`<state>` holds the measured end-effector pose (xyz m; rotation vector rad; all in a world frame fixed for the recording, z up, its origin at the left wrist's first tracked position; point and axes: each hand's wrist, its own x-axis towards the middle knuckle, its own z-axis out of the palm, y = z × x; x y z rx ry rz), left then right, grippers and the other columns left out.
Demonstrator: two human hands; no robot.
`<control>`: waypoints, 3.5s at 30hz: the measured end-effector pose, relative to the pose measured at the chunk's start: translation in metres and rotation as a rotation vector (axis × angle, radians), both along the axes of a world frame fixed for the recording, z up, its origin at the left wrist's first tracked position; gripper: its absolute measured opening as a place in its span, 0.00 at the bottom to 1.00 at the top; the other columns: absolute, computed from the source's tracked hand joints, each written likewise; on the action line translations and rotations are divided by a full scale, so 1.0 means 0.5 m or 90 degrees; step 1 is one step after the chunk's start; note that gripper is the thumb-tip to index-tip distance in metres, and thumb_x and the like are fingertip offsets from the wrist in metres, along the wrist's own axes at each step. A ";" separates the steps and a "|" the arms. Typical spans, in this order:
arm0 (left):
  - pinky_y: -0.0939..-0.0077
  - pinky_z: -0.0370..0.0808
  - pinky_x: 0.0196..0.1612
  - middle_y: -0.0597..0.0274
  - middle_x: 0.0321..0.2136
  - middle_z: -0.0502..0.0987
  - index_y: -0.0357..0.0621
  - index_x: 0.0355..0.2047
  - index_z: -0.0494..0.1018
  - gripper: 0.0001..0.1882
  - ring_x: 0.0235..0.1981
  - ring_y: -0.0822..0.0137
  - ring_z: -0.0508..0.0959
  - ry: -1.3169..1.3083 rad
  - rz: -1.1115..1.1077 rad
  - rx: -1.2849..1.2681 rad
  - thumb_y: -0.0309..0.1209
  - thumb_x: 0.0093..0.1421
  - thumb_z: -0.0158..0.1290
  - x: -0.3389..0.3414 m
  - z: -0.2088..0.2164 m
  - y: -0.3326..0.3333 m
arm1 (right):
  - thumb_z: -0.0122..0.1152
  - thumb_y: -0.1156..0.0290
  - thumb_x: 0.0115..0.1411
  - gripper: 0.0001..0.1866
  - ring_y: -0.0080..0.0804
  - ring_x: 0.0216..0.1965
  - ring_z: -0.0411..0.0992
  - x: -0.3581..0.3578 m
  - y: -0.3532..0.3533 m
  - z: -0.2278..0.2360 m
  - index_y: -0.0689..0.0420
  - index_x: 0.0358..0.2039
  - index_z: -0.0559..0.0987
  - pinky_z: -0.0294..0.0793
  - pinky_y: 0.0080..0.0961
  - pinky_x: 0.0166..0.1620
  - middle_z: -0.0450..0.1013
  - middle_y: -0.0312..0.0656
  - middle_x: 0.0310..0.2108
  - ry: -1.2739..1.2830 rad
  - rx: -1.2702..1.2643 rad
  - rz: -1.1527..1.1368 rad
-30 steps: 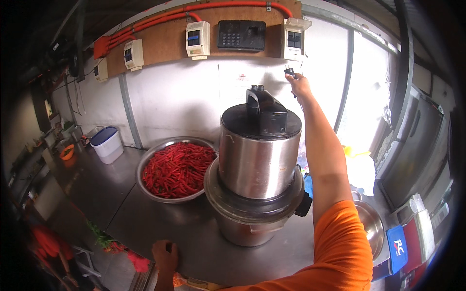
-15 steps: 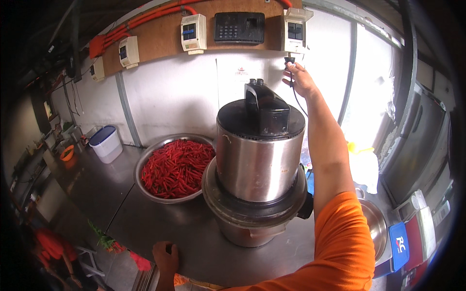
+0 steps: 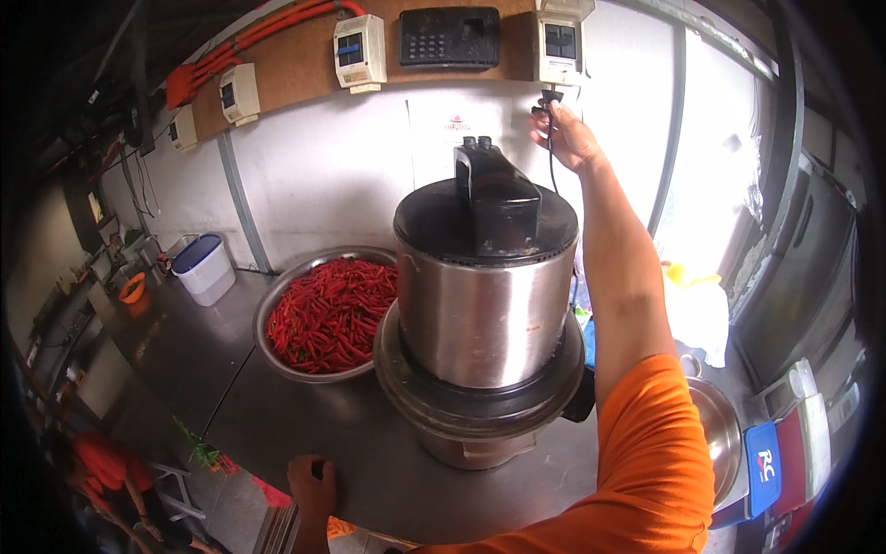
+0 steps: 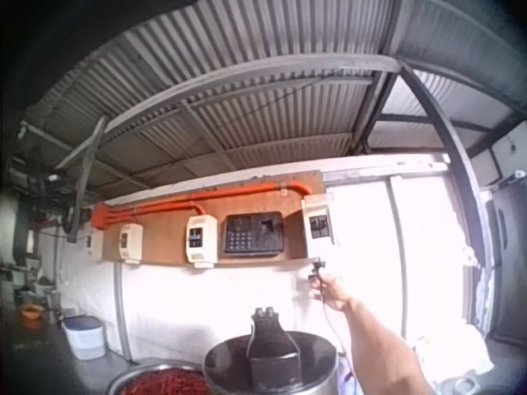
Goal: The person places a motor unit onto a large stainless steel container and then plugs the device's power cord into a wall-mounted socket.
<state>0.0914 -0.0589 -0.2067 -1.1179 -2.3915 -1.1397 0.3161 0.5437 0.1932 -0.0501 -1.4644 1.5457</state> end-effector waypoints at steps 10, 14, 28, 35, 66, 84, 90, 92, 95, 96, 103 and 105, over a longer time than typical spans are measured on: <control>0.57 0.70 0.46 0.52 0.33 0.75 0.41 0.32 0.75 0.09 0.40 0.50 0.74 0.017 0.012 -0.015 0.30 0.52 0.60 -0.001 -0.004 0.001 | 0.60 0.57 0.65 0.14 0.36 0.46 0.72 -0.004 -0.001 -0.005 0.53 0.43 0.74 0.79 0.38 0.45 0.71 0.41 0.41 0.032 -0.020 0.062; 0.57 0.70 0.46 0.51 0.33 0.75 0.40 0.32 0.75 0.09 0.40 0.50 0.74 0.005 0.006 -0.017 0.29 0.51 0.60 0.000 -0.002 -0.001 | 0.57 0.58 0.68 0.13 0.29 0.42 0.70 -0.024 -0.018 -0.002 0.53 0.44 0.73 0.76 0.35 0.46 0.70 0.37 0.41 0.037 -0.002 -0.035; 0.56 0.68 0.47 0.53 0.32 0.75 0.40 0.30 0.74 0.08 0.40 0.50 0.73 0.019 -0.015 -0.033 0.28 0.51 0.59 0.002 0.010 0.010 | 0.54 0.57 0.69 0.16 0.30 0.46 0.69 -0.014 -0.007 0.024 0.55 0.48 0.73 0.75 0.33 0.48 0.70 0.35 0.44 0.024 0.038 -0.106; 0.55 0.67 0.47 0.53 0.33 0.75 0.41 0.30 0.74 0.08 0.40 0.49 0.73 0.025 -0.006 -0.046 0.29 0.51 0.59 0.007 0.013 0.003 | 0.57 0.55 0.67 0.20 0.35 0.51 0.67 0.002 -0.009 0.028 0.56 0.51 0.72 0.69 0.39 0.55 0.70 0.39 0.47 -0.066 0.089 -0.152; 0.64 0.68 0.56 0.59 0.54 0.71 0.43 0.59 0.67 0.26 0.56 0.65 0.70 -0.460 -0.559 0.257 0.49 0.71 0.40 0.011 0.353 0.372 | 0.60 0.49 0.63 0.38 0.47 0.55 0.72 0.112 -0.229 0.214 0.65 0.62 0.65 0.72 0.35 0.56 0.73 0.60 0.52 -0.406 0.378 -0.783; 0.63 0.69 0.59 0.52 0.51 0.77 0.39 0.56 0.71 0.25 0.51 0.60 0.76 -1.027 -0.899 0.168 0.45 0.68 0.46 -0.031 0.386 0.519 | 0.59 0.44 0.62 0.46 0.48 0.62 0.64 0.067 -0.252 0.197 0.66 0.66 0.56 0.69 0.43 0.58 0.63 0.60 0.61 -0.418 0.279 -0.657; 0.67 0.76 0.50 0.53 0.44 0.80 0.34 0.50 0.74 0.21 0.43 0.61 0.80 -0.872 -0.777 0.365 0.37 0.63 0.48 -0.034 0.349 0.549 | 0.58 0.45 0.63 0.37 0.46 0.55 0.70 0.079 -0.285 0.175 0.61 0.62 0.68 0.73 0.39 0.55 0.72 0.56 0.53 -0.405 0.456 -0.696; 0.68 0.76 0.50 0.54 0.43 0.80 0.34 0.49 0.75 0.20 0.43 0.62 0.80 -0.829 -0.744 0.372 0.36 0.63 0.48 -0.037 0.344 0.551 | 0.60 0.58 0.64 0.18 0.25 0.30 0.74 0.090 -0.328 0.173 0.56 0.48 0.75 0.74 0.26 0.33 0.78 0.38 0.38 -0.412 0.513 -0.617; 0.69 0.76 0.49 0.55 0.43 0.80 0.34 0.49 0.75 0.20 0.43 0.63 0.79 -0.822 -0.728 0.378 0.37 0.64 0.48 -0.028 0.351 0.537 | 0.57 0.47 0.65 0.30 0.42 0.54 0.72 0.075 -0.488 0.097 0.60 0.56 0.75 0.70 0.34 0.58 0.75 0.50 0.51 -0.394 0.665 -0.480; 0.70 0.76 0.49 0.55 0.43 0.80 0.34 0.49 0.75 0.20 0.44 0.64 0.79 -0.814 -0.722 0.378 0.37 0.64 0.48 -0.021 0.356 0.536 | 0.55 0.46 0.65 0.29 0.39 0.53 0.73 0.077 -0.519 0.087 0.58 0.54 0.76 0.70 0.34 0.58 0.76 0.48 0.50 -0.411 0.684 -0.421; 0.74 0.73 0.44 0.62 0.35 0.77 0.37 0.42 0.75 0.09 0.37 0.71 0.76 -0.438 -0.392 0.584 0.30 0.66 0.52 0.027 0.388 0.433 | 0.47 0.51 0.68 0.25 0.33 0.55 0.70 0.071 -0.545 0.018 0.53 0.56 0.76 0.65 0.32 0.61 0.75 0.43 0.52 -0.361 0.513 -0.270; 0.76 0.71 0.42 0.63 0.33 0.76 0.36 0.39 0.73 0.07 0.36 0.72 0.74 -0.182 -0.392 0.567 0.29 0.66 0.52 0.113 0.444 0.330 | 0.48 0.54 0.66 0.24 0.34 0.56 0.70 0.076 -0.550 0.019 0.53 0.57 0.76 0.63 0.31 0.62 0.75 0.43 0.52 -0.319 0.536 -0.248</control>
